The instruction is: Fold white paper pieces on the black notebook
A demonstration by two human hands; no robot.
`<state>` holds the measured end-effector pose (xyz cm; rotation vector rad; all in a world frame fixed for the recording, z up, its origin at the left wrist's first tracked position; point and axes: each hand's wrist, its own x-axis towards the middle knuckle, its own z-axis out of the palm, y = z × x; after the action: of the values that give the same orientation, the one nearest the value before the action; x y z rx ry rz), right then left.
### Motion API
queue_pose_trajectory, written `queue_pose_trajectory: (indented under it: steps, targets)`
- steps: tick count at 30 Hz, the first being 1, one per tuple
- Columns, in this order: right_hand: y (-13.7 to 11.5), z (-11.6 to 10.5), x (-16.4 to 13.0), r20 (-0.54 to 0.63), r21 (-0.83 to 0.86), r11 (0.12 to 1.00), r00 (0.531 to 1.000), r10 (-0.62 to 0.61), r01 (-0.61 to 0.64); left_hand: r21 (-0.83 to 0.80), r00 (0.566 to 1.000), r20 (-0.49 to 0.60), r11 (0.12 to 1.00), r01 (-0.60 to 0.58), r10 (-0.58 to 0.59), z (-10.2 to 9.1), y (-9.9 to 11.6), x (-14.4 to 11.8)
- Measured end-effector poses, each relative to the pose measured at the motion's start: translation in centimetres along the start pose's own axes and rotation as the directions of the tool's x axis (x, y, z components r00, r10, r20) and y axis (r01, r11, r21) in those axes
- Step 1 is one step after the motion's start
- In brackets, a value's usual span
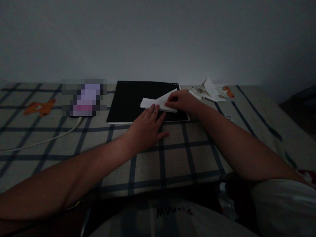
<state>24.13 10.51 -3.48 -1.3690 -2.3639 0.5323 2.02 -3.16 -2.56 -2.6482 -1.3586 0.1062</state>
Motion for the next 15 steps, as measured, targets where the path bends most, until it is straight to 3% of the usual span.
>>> queue_pose_trajectory:
  steps: [6,15]
  targets:
    - [-0.20,-0.27,0.12,0.022,0.011,0.999,0.999,0.035,-0.035,0.017,0.991,-0.034,0.991,-0.130,0.131,0.16,0.34,-0.10]
    - [-0.32,-0.25,0.08,0.016,0.038,0.999,0.999,0.029,-0.030,-0.040,0.998,0.066,0.999,0.020,-0.017,-0.70,0.54,-0.14]
